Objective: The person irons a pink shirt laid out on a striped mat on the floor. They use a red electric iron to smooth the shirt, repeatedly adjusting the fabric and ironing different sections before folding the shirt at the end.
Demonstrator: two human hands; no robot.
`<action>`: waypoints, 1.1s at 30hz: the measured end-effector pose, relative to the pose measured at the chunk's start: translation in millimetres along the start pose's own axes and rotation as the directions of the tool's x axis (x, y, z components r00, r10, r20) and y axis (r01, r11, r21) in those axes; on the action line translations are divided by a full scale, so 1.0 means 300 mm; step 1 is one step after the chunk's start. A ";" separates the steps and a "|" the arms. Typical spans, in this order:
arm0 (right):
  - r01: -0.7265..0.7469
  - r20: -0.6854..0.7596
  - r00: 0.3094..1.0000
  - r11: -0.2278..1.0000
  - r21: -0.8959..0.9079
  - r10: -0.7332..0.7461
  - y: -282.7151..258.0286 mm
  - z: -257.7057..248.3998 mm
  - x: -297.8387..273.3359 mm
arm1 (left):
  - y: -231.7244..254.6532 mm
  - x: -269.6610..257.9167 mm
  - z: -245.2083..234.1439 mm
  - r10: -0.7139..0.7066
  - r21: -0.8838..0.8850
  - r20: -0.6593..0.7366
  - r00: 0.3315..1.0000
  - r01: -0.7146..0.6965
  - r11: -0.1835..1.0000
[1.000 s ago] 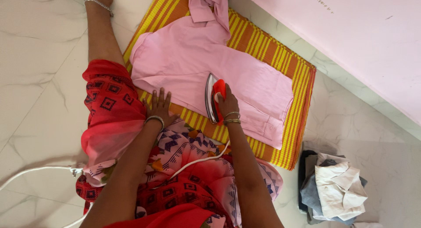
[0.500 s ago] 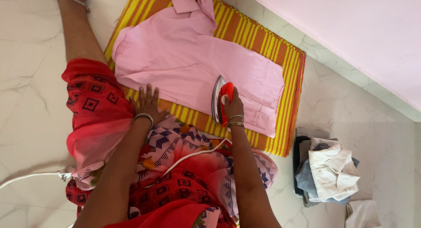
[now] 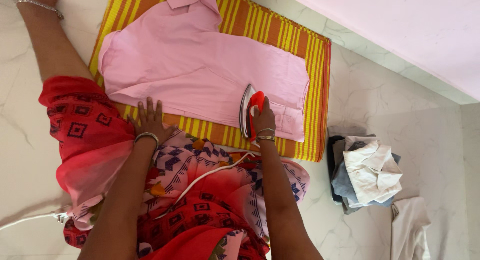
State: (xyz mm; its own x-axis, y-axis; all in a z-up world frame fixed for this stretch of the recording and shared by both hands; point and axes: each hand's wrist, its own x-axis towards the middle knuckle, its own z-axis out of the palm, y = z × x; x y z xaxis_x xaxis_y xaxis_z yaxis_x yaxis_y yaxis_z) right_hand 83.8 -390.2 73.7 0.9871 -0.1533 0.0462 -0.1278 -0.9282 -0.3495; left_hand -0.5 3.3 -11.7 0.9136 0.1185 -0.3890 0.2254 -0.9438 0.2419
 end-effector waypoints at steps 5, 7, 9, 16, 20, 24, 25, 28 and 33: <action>-0.067 0.037 0.997 0.997 -0.035 0.068 0.105 -0.023 0.035 | -0.008 0.002 0.011 0.019 -0.008 -0.003 1.000 -0.019 1.000; -0.059 0.044 0.997 0.997 -0.039 0.061 0.146 -0.027 0.047 | -0.012 -0.002 0.012 0.040 -0.044 -0.041 0.998 -0.041 0.998; -0.052 0.020 0.998 0.998 -0.028 0.053 0.177 -0.032 0.053 | -0.007 0.006 0.006 0.015 0.010 0.013 1.000 -0.015 1.000; -0.060 -0.026 0.998 0.998 -0.031 0.060 0.235 -0.068 0.018 | -0.006 0.011 0.005 -0.002 0.028 0.056 0.998 0.000 1.000; -0.121 0.011 0.993 0.991 -0.050 0.122 0.247 -0.101 0.006 | -0.008 0.018 0.003 0.001 0.019 0.077 0.997 -0.002 1.000; -0.088 0.035 0.995 0.995 -0.050 0.090 0.268 -0.120 0.016 | -0.006 0.011 -0.008 0.000 0.039 0.087 0.996 -0.003 0.999; -0.100 0.032 0.994 0.994 -0.048 0.102 0.269 -0.119 0.010 | -0.007 0.011 -0.009 0.003 0.042 0.086 0.996 -0.007 0.999; -0.109 0.021 0.994 0.993 -0.040 0.110 0.273 -0.117 0.002 | -0.005 0.017 -0.009 -0.016 0.051 0.114 0.993 0.010 0.999; -0.082 0.056 0.995 0.995 -0.064 0.085 0.319 -0.138 0.032 | -0.017 0.024 0.018 0.004 0.037 0.065 0.998 -0.007 0.999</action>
State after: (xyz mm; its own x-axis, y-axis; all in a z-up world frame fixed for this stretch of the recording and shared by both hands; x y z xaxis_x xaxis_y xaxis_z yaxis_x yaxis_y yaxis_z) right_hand 77.0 -494.5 79.4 0.9764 -0.2127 -0.0362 -0.2139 -0.9325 -0.2911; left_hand 3.1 7.3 -20.7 0.8906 0.0941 -0.4450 0.2065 -0.9554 0.2112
